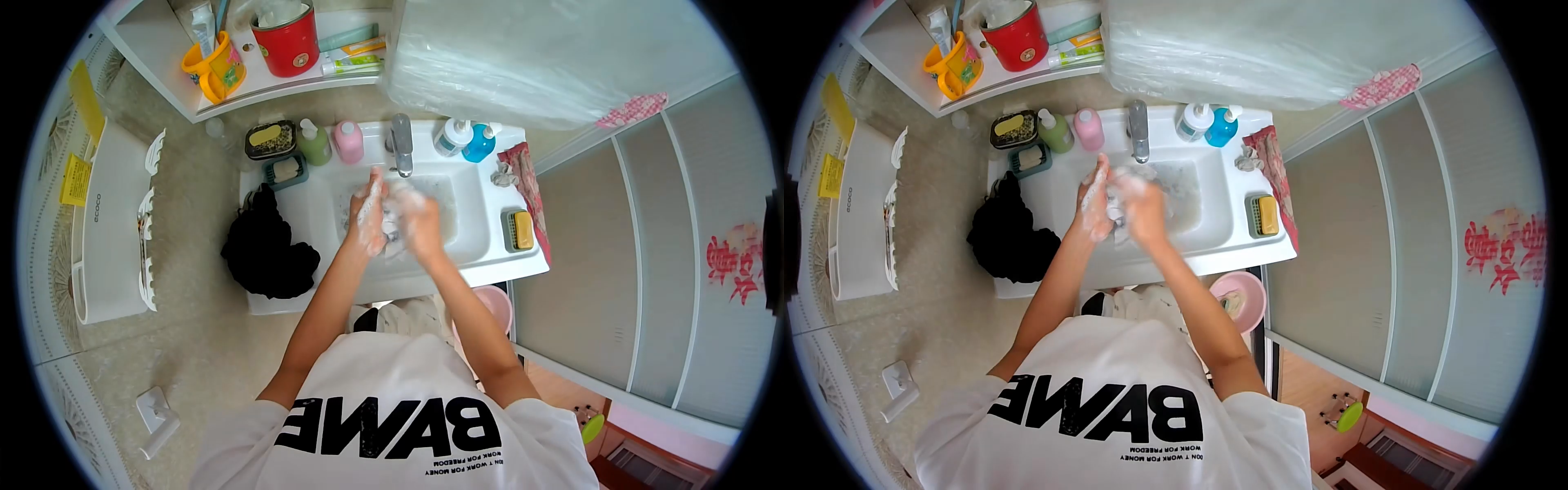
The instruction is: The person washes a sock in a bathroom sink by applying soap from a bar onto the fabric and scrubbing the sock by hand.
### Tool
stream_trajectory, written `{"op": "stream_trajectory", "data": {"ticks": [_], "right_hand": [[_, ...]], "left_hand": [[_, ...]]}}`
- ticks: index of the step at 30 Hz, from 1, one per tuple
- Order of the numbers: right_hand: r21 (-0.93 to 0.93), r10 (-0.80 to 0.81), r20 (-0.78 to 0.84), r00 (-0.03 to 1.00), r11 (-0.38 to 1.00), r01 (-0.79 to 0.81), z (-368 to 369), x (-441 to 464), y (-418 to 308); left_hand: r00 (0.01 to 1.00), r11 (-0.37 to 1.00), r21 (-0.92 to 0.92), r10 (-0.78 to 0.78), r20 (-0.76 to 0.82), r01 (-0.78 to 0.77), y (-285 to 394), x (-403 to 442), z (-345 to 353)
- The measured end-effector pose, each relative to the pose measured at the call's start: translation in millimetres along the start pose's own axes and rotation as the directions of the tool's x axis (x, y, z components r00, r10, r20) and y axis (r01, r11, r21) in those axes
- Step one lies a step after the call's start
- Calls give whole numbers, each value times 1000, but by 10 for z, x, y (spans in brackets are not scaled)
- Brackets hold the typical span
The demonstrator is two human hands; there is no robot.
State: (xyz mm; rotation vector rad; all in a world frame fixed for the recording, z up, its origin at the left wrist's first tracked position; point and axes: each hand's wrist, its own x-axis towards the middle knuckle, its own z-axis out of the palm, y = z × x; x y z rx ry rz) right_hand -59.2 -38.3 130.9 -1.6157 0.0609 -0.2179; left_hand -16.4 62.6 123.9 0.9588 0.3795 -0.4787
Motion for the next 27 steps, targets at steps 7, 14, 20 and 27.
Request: {"op": "stream_trajectory", "data": {"ticks": [7, 14, 20, 27], "right_hand": [[-614, -192, -30, 981, 778, 133, -13, 158, -67], [-611, -249, 30, 968, 762, 215, -44, 144, -1], [-650, -303, 52, 951, 713, 263, 44, 5, -50], [-706, -306, 40, 951, 665, 244, -45, 64, 31]], "left_hand": [[985, 944, -287, -172, -7, 163, 102, -327, 408], [996, 959, -271, -82, 30, 87, -46, -251, 309], [970, 896, -388, -148, 194, 214, -145, -139, 71], [972, 940, -317, -58, 227, 130, -518, 273, -178]]}}
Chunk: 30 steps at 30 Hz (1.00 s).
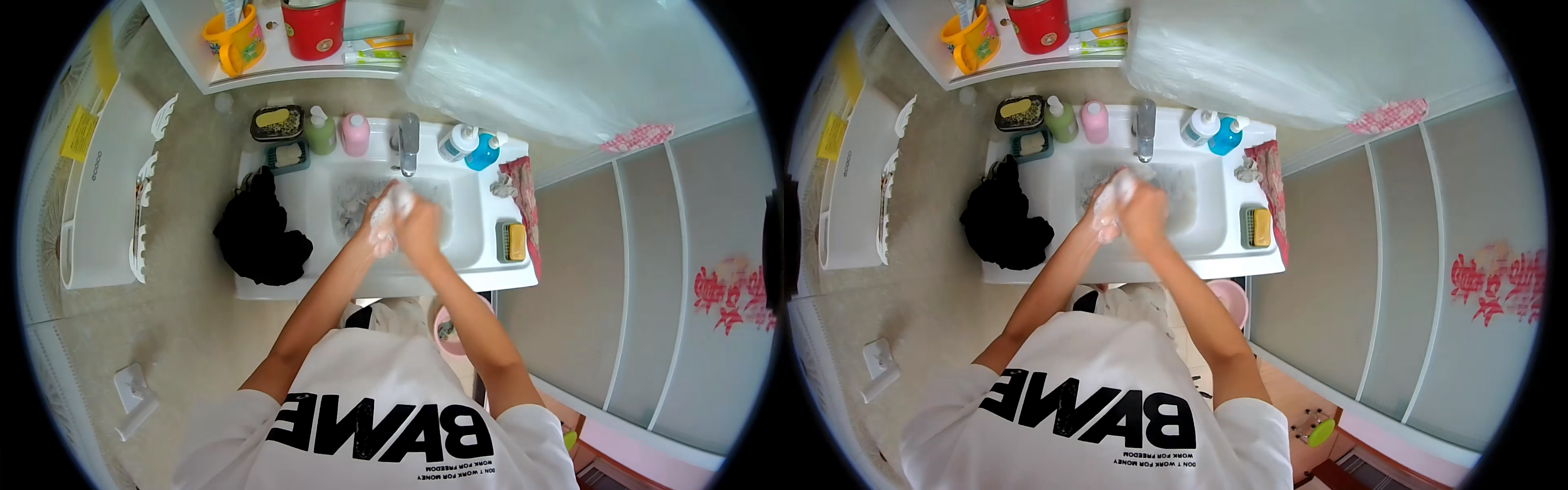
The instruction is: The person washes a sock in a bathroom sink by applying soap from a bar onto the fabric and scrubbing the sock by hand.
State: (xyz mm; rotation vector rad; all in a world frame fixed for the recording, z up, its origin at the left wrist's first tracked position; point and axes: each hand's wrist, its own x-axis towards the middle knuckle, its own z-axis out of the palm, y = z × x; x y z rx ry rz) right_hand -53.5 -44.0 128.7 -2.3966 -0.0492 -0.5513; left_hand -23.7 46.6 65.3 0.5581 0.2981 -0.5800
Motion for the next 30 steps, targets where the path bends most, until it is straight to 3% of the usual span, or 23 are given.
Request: {"op": "stream_trajectory", "data": {"ticks": [1, 2, 3, 5, 7, 8, 9, 10, 11, 13, 14, 15, 16, 17, 18, 20, 23, 24, 26, 27, 28, 30], "right_hand": [[-25, 107, 26, 994, 994, -107, 37, 82, 213], [164, 246, 94, 965, 952, -259, 43, 133, 368], [332, 363, 187, 913, 851, -406, 18, 206, 444], [581, 494, 400, 772, 515, -631, 32, 205, 529], [684, 495, 607, 622, 73, -725, -78, 127, 360], [714, 329, 503, 799, 363, -599, -116, 28, 215], [703, 105, 409, 906, 597, -387, -149, -99, 6], [653, -148, 334, 931, 748, -115, -168, -164, -110], [493, -225, 263, 938, 867, 70, -172, -167, -121], [65, -409, 172, 896, 913, 404, -185, -147, -128], [183, -29, 144, 989, 983, 2, -207, 5, -186], [171, -36, 110, 993, 985, 17, -201, 2, -191], [161, -43, 73, 996, 986, 31, -172, -22, -210], [153, -52, 32, 998, 987, 46, -149, -43, -235], [99, -336, 100, 937, 940, 326, -171, -152, -275], [69, -183, 106, 977, 982, 176, -106, -101, -106], [54, -19, 100, 995, 998, 14, -56, -9, 1], [58, 29, 101, 995, 998, -35, -41, 11, -2], [106, -228, 102, 968, 970, 218, -49, -137, -162], [125, -348, 97, 933, 934, 335, -72, -209, -211], [28, -257, 133, 957, 966, 255, -52, -113, -45], [192, 67, 105, 992, 978, -86, -73, 150, 88]], "left_hand": [[993, 998, 59, 14, -115, -8, 62, -181, 310], [973, 993, 115, 34, -229, -7, 123, -309, 515], [970, 992, 123, 64, -234, -36, 187, -339, 574], [960, 987, 134, 125, -249, -94, 274, -354, 615], [945, 961, 243, 194, -264, -129, 310, -321, 526], [936, 944, 299, 227, -270, -143, 327, -302, 448], [978, 963, 255, 133, -160, -89, 351, -276, 330], [998, 975, 220, 38, -42, -27, 355, -237, 177], [995, 980, 195, -58, 83, 41, 300, -176, 43], [1000, 999, -35, -10, -30, 8, 79, -139, 182], [990, 996, -85, -15, -143, 3, 131, -359, 568], [967, 990, -137, -21, -253, -14, 186, -499, 794], [967, 996, -86, 13, -255, -36, 216, -522, 809], [997, 996, -81, 26, -66, -32, 190, -366, 580], [992, 997, -76, 32, 119, -23, 85, -126, 154], [994, 992, -94, 93, 59, -87, -57, -166, 116], [983, 996, -77, 25, -179, -39, 71, -325, 546], [977, 985, -170, -53, -206, 18, 166, -441, 624], [1000, 995, -104, 4, 11, -3, -90, 5, -117], [999, 995, -100, -16, 31, 19, -53, -139, -10], [998, 995, -96, -36, 52, 40, -7, -291, 111], [999, 998, -59, 7, -33, -9, 149, -413, 487]]}}
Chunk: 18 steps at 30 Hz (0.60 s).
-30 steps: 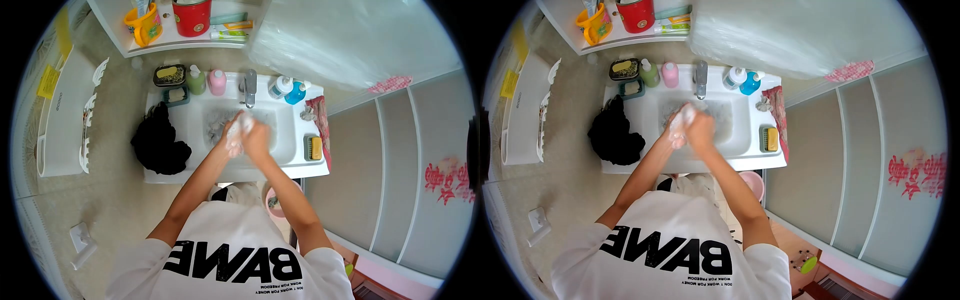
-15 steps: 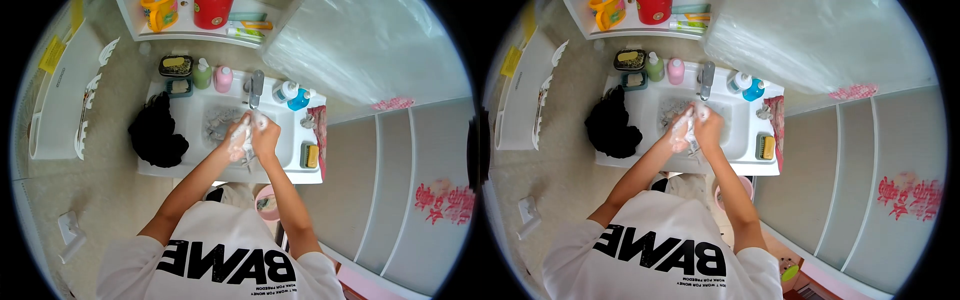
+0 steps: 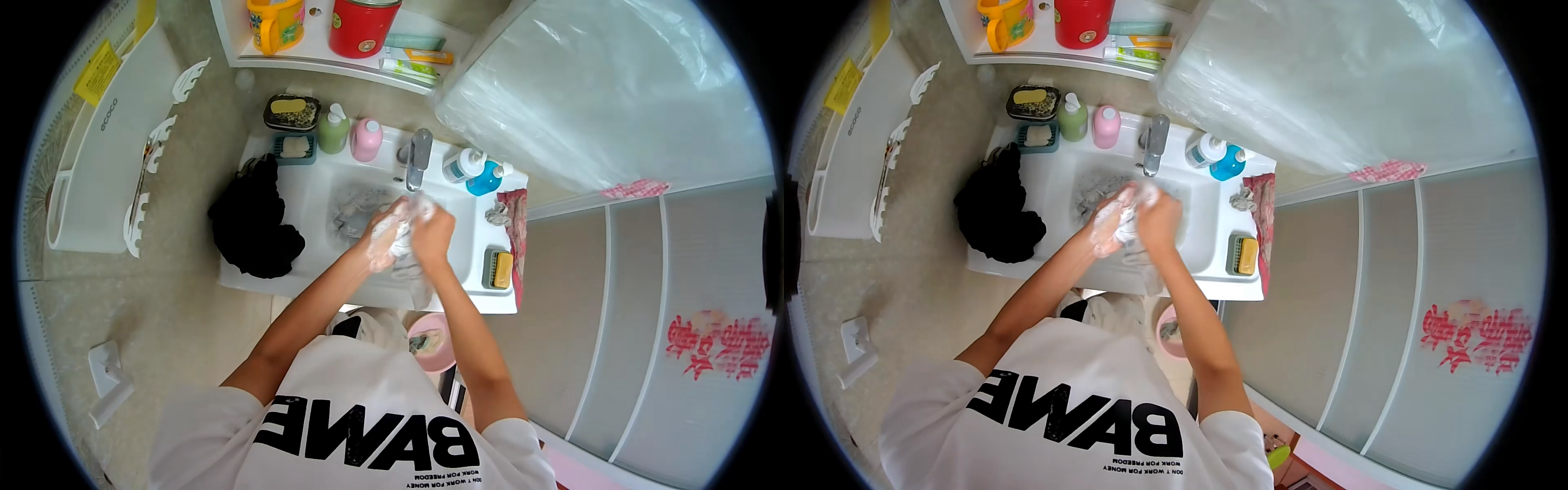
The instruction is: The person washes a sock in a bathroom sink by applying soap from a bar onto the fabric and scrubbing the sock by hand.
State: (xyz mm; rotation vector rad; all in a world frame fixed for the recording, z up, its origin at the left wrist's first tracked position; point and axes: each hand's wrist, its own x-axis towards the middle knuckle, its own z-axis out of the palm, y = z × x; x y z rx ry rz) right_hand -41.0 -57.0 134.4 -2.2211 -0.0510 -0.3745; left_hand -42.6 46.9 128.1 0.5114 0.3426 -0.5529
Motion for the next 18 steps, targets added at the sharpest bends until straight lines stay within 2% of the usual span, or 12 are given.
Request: {"op": "stream_trajectory", "data": {"ticks": [1, 2, 5, 6, 8, 10, 11, 13, 14, 16, 17, 18], "right_hand": [[105, 164, -20, 986, 981, -161, -31, 67, 41], [256, 212, 67, 975, 941, -223, -62, 83, 87], [682, 498, 142, 855, 577, -449, -164, 142, -217], [761, 525, 142, 839, 485, -432, -185, 163, -283], [886, 576, 153, 803, 281, -370, -207, 200, -362], [893, 543, 117, 832, 309, -327, -232, 212, -363], [897, 526, 100, 845, 321, -306, -244, 207, -359], [636, 371, -46, 928, 727, -259, -241, 130, -139], [448, 266, -86, 960, 871, -201, -236, 77, -27], [194, -55, -73, 996, 979, 68, -64, -213, -168], [68, -205, -34, 978, 976, 207, 6, -323, -217], [-34, -258, 4, 966, 965, 258, 21, -348, -210]], "left_hand": [[999, 1000, 17, 24, -44, -23, 10, -1, 72], [994, 996, 65, 59, -92, -53, 9, 28, 93], [996, 988, -140, -62, 57, 69, 38, 136, -135], [992, 980, -184, -63, 105, 82, 150, 12, -7], [983, 1000, -22, -8, 181, 12, 216, -103, 24], [960, 991, 121, 17, 281, -53, 220, -108, 24], [965, 990, 108, 64, 252, -94, 200, -93, 10], [967, 980, 86, 163, 194, -182, 162, -59, -8], [978, 983, 61, 165, 125, -174, 148, -49, 12], [986, 986, 15, 164, -18, -163, 127, -52, 68], [980, 990, -114, 101, 171, -82, 62, 90, -122], [931, 975, -221, 56, 361, 27, -60, 351, -462]]}}
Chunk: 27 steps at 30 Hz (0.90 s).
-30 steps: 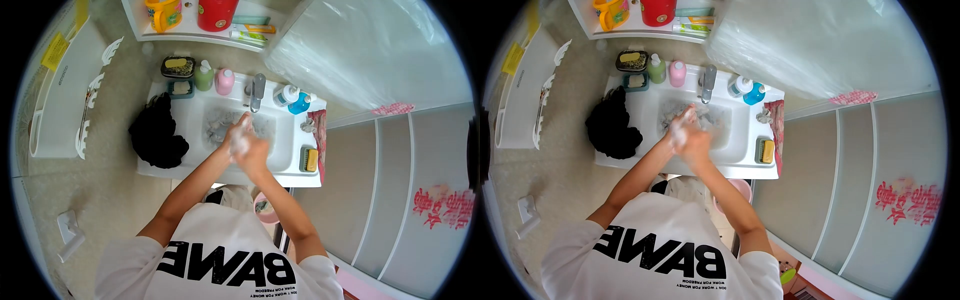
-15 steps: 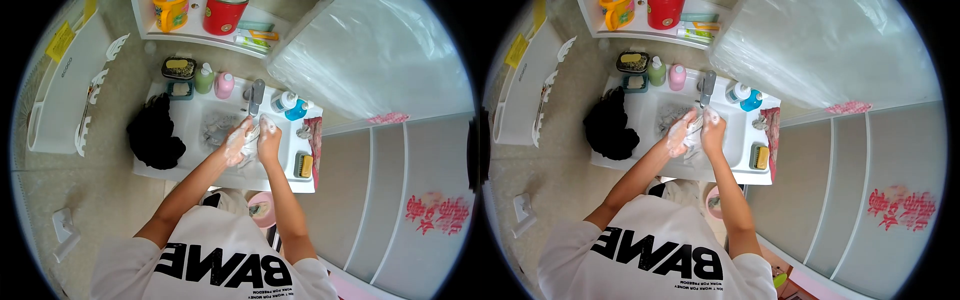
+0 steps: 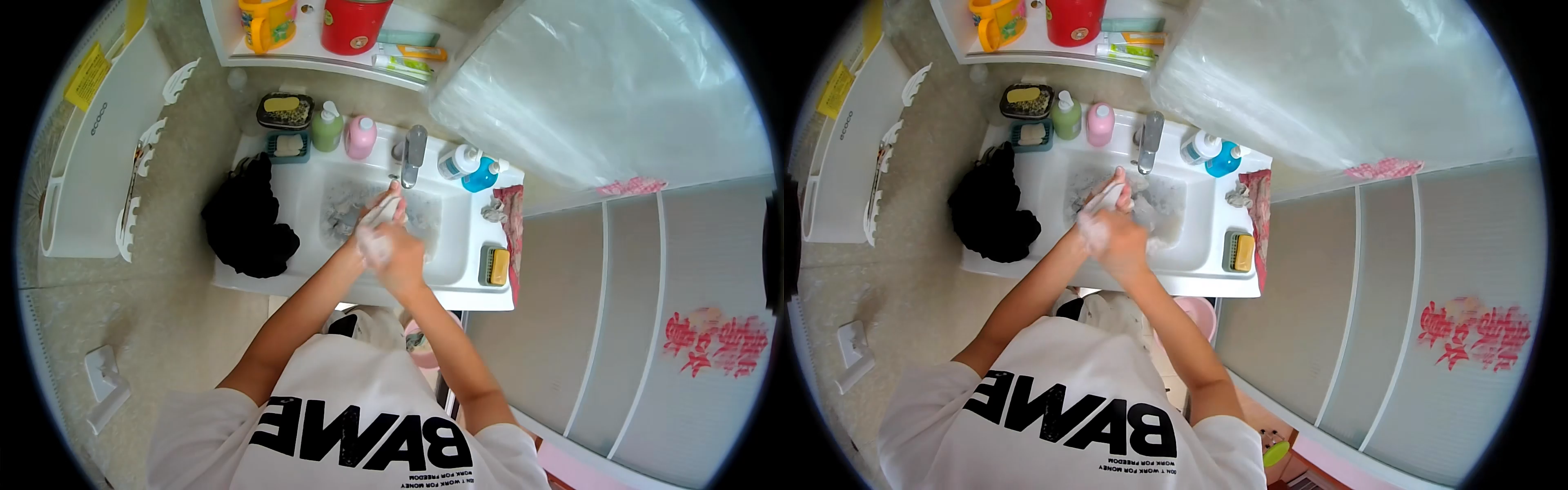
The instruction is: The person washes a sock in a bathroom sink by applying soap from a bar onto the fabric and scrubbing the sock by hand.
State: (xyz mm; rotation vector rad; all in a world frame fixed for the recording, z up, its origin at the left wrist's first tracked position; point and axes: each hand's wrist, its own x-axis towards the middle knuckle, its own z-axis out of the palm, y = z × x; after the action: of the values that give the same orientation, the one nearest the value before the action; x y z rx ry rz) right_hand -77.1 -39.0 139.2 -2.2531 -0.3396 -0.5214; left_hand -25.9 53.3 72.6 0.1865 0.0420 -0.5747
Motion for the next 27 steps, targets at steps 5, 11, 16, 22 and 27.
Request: {"op": "stream_trajectory", "data": {"ticks": [5, 11, 16, 22, 27], "right_hand": [[42, 359, -43, 933, 933, -357, -58, 329, 0], [-24, 277, -54, 960, 960, -278, -3, 256, 231], [-97, -17, -87, 996, 995, 8, 108, 55, 28], [469, 550, -56, 833, 751, -464, -67, 287, 376], [163, 160, -5, 987, 974, -157, -76, 70, 54]], "left_hand": [[837, 993, 117, 70, -543, -7, -77, -161, 988], [924, 984, 179, 61, -377, 8, -123, -111, 604], [937, 984, 175, 28, -348, 36, -137, -101, 406], [937, 984, 175, 79, -342, -19, -167, -156, 745], [991, 985, 164, -38, -130, 59, 67, -94, 93]]}}
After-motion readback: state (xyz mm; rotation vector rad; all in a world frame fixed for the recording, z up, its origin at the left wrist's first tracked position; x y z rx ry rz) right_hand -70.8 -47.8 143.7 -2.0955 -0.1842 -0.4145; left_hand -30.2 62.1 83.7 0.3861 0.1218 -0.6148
